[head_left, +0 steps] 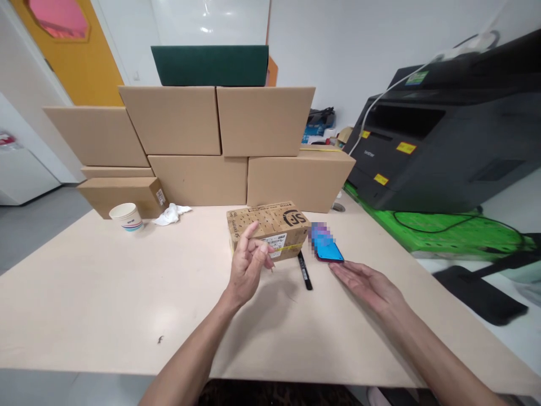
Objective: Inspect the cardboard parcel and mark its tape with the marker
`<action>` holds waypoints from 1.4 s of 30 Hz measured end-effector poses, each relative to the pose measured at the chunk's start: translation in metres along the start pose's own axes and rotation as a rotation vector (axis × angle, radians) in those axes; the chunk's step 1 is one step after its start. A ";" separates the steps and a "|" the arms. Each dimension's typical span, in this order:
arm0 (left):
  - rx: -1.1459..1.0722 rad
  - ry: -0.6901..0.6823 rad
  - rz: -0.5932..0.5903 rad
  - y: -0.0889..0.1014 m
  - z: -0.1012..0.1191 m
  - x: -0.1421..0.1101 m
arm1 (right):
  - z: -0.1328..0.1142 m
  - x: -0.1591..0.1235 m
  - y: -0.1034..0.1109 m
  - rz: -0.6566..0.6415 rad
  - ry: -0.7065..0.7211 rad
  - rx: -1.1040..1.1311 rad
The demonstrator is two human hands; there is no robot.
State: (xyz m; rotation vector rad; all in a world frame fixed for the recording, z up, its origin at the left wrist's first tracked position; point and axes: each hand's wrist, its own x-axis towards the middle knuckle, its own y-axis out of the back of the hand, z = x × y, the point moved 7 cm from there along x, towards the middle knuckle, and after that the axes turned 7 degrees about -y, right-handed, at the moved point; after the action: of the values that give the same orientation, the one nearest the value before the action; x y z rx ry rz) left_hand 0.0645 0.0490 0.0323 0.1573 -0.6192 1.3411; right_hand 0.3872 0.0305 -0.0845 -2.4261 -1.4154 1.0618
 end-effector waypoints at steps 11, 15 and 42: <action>0.254 -0.328 0.380 0.035 0.028 -0.001 | 0.011 -0.020 -0.018 0.060 -0.051 0.107; 0.502 -0.336 0.567 0.064 0.032 0.004 | 0.009 -0.015 -0.057 -0.050 0.175 0.025; 0.119 0.359 0.446 0.086 -0.044 0.019 | 0.031 -0.009 -0.152 -0.485 0.369 -0.163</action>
State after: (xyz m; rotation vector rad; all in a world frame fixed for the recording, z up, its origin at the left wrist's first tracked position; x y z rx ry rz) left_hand -0.0001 0.1060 -0.0157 -0.1345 -0.2755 1.7863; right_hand 0.2569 0.1000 -0.0357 -2.0558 -1.8601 0.3830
